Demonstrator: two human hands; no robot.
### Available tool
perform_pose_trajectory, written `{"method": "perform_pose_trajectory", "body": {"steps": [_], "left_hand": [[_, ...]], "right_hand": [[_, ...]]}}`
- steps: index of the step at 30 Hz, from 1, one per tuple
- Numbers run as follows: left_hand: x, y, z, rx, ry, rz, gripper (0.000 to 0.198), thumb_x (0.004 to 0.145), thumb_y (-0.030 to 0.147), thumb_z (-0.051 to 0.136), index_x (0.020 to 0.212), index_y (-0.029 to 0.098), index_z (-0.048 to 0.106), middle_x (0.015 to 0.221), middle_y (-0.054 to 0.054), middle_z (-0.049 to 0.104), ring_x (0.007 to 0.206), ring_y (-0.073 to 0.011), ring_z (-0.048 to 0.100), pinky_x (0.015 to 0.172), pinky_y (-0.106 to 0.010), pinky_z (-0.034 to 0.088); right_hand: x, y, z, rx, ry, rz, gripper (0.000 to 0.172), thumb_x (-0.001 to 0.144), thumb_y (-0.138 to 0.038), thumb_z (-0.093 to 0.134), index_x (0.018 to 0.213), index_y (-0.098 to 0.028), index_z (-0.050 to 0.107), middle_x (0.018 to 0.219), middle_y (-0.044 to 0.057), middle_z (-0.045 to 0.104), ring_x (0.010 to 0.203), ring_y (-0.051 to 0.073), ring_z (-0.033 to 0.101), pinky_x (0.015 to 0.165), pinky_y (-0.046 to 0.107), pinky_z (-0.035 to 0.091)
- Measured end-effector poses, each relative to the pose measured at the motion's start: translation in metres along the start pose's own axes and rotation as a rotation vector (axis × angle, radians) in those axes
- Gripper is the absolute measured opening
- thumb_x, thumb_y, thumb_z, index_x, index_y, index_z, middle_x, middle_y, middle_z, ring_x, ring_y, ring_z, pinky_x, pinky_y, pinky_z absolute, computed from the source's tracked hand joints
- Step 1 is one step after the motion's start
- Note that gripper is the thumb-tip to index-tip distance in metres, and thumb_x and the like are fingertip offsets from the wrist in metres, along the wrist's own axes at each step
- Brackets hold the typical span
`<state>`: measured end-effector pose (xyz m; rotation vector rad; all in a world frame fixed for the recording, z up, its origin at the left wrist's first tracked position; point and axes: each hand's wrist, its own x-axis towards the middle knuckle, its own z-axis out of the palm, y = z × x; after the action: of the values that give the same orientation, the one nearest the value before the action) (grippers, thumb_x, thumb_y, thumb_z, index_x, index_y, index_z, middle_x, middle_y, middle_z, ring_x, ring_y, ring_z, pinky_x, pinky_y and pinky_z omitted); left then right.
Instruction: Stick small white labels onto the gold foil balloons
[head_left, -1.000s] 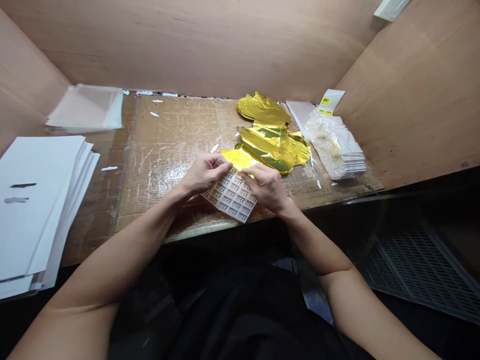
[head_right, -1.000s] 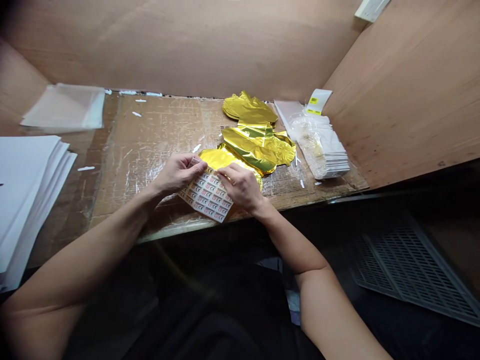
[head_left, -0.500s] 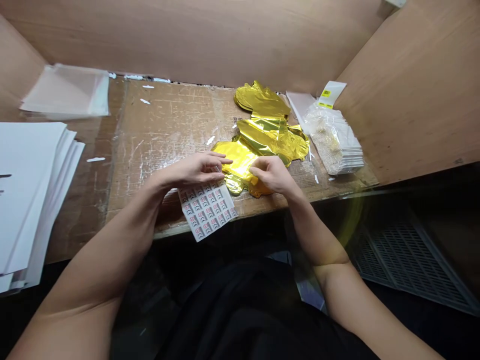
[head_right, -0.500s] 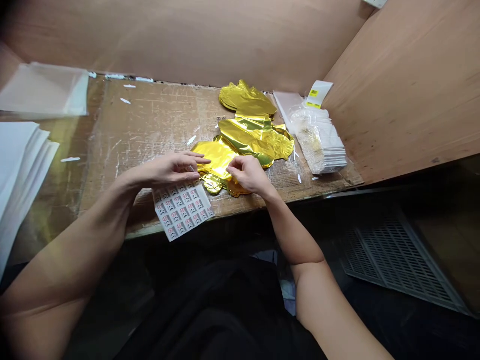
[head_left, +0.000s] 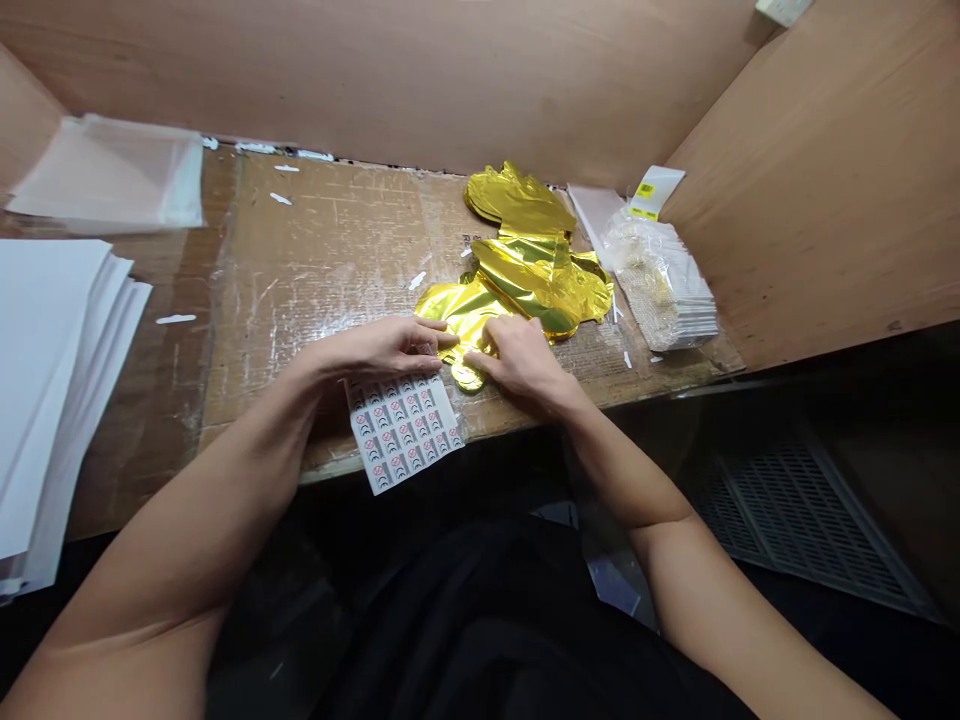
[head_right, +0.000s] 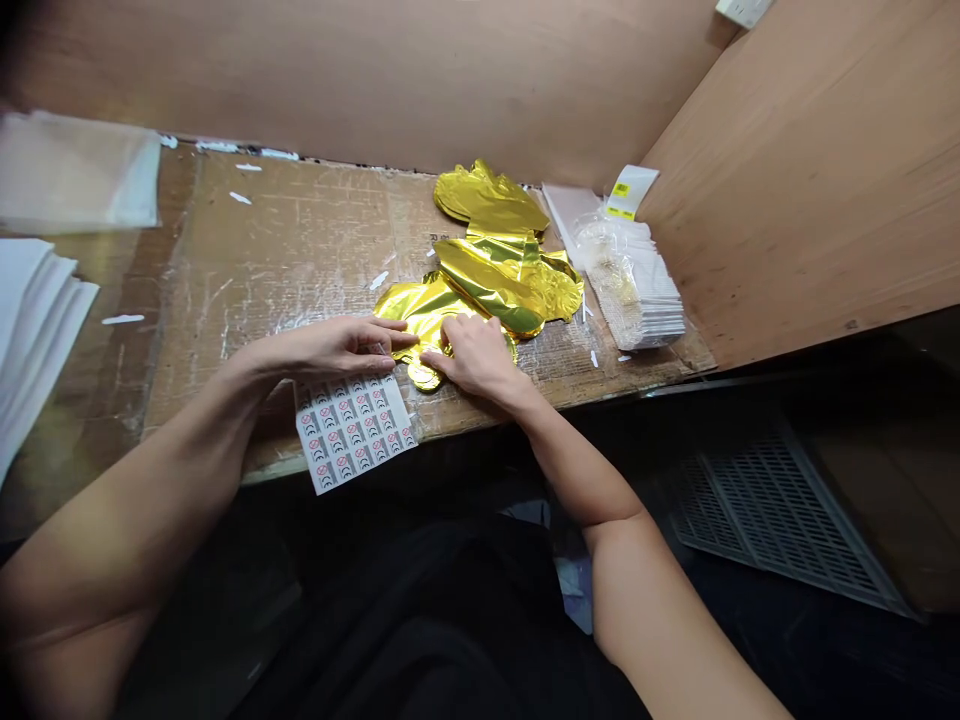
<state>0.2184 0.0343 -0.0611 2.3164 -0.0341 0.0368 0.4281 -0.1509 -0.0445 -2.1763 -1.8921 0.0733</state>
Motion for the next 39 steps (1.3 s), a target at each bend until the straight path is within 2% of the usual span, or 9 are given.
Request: {"method": "perform_pose_trajectory", "body": {"steps": [5, 9, 12, 16, 19, 24, 29, 35, 39], "left_hand": [[-0.01, 0.015, -0.016, -0.11, 0.231, -0.047, 0.039, 0.098, 0.055, 0.068, 0.109, 0.021, 0.082, 0.146, -0.013, 0.07, 0.127, -0.0269, 0.068, 0.105, -0.035, 0.056], [-0.011, 0.022, -0.016, -0.298, 0.283, -0.105, 0.042, 0.095, 0.057, 0.07, 0.099, 0.017, 0.079, 0.114, -0.012, 0.079, 0.09, -0.0197, 0.072, 0.077, -0.029, 0.059], [-0.004, 0.022, -0.009, -0.386, 0.309, -0.222, 0.043, 0.092, 0.057, 0.072, 0.098, 0.015, 0.076, 0.083, -0.005, 0.075, 0.068, -0.0146, 0.065, 0.06, -0.024, 0.052], [0.004, 0.024, -0.002, -0.437, 0.469, -0.307, 0.042, 0.087, 0.056, 0.073, 0.085, 0.014, 0.067, 0.07, -0.002, 0.067, 0.06, -0.0133, 0.059, 0.053, -0.023, 0.047], [0.007, 0.027, 0.002, -0.462, 0.497, -0.285, 0.04, 0.087, 0.054, 0.073, 0.085, 0.015, 0.066, 0.07, -0.002, 0.067, 0.06, -0.0132, 0.059, 0.053, -0.023, 0.046], [0.012, 0.028, 0.01, -0.473, 0.522, -0.251, 0.039, 0.088, 0.053, 0.071, 0.079, 0.015, 0.063, 0.067, 0.0, 0.059, 0.057, -0.0103, 0.05, 0.051, -0.021, 0.039], [0.016, 0.031, 0.014, -0.455, 0.531, -0.247, 0.045, 0.093, 0.055, 0.061, 0.069, 0.019, 0.046, 0.062, 0.004, 0.039, 0.054, -0.0075, 0.033, 0.048, -0.021, 0.026], [0.009, 0.032, 0.004, -0.325, 0.46, -0.291, 0.043, 0.096, 0.052, 0.054, 0.07, 0.019, 0.05, 0.062, 0.002, 0.045, 0.054, -0.0098, 0.038, 0.049, -0.023, 0.029], [0.001, 0.024, -0.005, -0.049, 0.316, -0.18, 0.035, 0.095, 0.049, 0.058, 0.085, 0.018, 0.073, 0.079, -0.004, 0.067, 0.073, -0.017, 0.06, 0.066, -0.027, 0.047]], "right_hand": [[0.007, 0.01, 0.002, 0.419, -0.107, 0.01, 0.038, 0.103, -0.039, 0.054, 0.071, -0.02, 0.054, 0.072, -0.001, 0.055, 0.071, 0.015, 0.047, 0.068, 0.029, 0.033], [0.03, 0.035, -0.029, 0.588, -0.087, 0.015, 0.037, 0.098, -0.04, 0.059, 0.067, -0.02, 0.054, 0.065, -0.003, 0.048, 0.063, 0.012, 0.041, 0.062, 0.029, 0.032], [0.057, 0.076, -0.074, 0.399, -0.024, 0.159, 0.03, 0.096, -0.037, 0.066, 0.072, -0.019, 0.063, 0.068, 0.0, 0.055, 0.066, 0.014, 0.048, 0.064, 0.03, 0.039], [0.07, 0.108, -0.117, -0.081, 0.348, 0.549, 0.027, 0.103, -0.034, 0.064, 0.092, -0.01, 0.072, 0.089, 0.018, 0.067, 0.093, 0.027, 0.063, 0.083, 0.044, 0.046], [0.051, 0.073, -0.101, -0.069, 0.435, 0.399, 0.033, 0.11, -0.031, 0.05, 0.107, -0.008, 0.074, 0.106, 0.021, 0.07, 0.101, 0.025, 0.064, 0.091, 0.044, 0.045], [0.015, -0.02, -0.023, 0.392, 0.143, -0.204, 0.023, 0.108, -0.033, 0.059, 0.105, -0.018, 0.076, 0.098, 0.007, 0.075, 0.086, 0.019, 0.065, 0.08, 0.033, 0.05], [0.008, -0.043, 0.013, 0.152, 0.348, -0.228, 0.028, 0.11, -0.026, 0.051, 0.094, -0.019, 0.073, 0.09, 0.009, 0.068, 0.087, 0.022, 0.059, 0.082, 0.036, 0.046], [-0.002, -0.032, 0.001, 0.265, 0.464, -0.208, 0.021, 0.104, -0.026, 0.056, 0.088, -0.02, 0.069, 0.09, 0.008, 0.07, 0.089, 0.023, 0.061, 0.089, 0.042, 0.046], [-0.001, -0.008, -0.014, 0.642, 0.186, 0.116, 0.019, 0.094, -0.029, 0.061, 0.079, -0.018, 0.066, 0.079, 0.003, 0.067, 0.073, 0.017, 0.058, 0.072, 0.032, 0.047]]}}
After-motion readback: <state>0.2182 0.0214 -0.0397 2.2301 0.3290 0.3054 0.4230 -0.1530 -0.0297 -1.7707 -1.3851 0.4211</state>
